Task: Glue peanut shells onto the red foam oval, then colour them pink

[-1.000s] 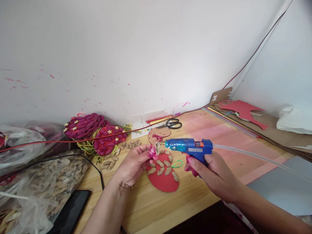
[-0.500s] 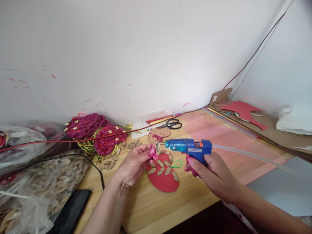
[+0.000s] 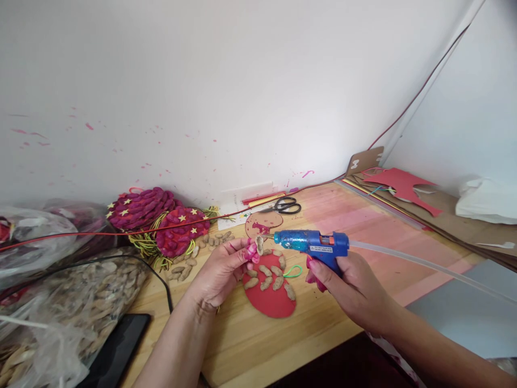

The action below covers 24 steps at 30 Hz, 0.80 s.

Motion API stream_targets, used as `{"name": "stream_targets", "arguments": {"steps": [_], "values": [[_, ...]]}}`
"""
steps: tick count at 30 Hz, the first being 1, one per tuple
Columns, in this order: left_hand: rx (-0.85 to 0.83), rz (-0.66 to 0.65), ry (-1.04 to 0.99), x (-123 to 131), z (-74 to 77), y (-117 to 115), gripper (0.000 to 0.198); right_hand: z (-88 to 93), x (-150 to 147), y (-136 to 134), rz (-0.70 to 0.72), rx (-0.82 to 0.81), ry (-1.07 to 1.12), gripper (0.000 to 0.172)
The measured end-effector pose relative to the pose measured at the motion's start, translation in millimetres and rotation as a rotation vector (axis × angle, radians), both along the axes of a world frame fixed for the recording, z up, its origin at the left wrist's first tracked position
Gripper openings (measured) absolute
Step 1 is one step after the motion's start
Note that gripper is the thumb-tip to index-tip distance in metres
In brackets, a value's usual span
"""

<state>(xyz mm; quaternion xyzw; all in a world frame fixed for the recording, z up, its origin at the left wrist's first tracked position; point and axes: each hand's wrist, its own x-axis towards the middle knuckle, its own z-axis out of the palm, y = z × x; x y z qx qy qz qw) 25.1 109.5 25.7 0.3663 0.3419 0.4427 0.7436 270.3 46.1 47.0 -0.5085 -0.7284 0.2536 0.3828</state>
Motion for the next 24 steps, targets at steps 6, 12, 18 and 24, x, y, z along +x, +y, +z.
{"name": "stream_targets", "arguments": {"steps": [6, 12, 18, 24], "values": [[-0.010, 0.020, -0.056, -2, 1.2, 1, 0.032, 0.3, 0, -8, 0.035, -0.025, -0.008, 0.040], [-0.014, 0.009, -0.055, -2, 0.2, 0, 0.030, 1.7, -4, -11, 0.081, -0.014, -0.032, 0.041], [-0.007, 0.017, -0.057, -2, 1.4, 0, 0.032, 2.7, -3, -11, 0.098, 0.007, -0.035, 0.038], [-0.015, 0.022, -0.052, -2, 2.4, 0, 0.031, 3.1, -3, -9, 0.119, 0.035, -0.038, 0.035]]}}
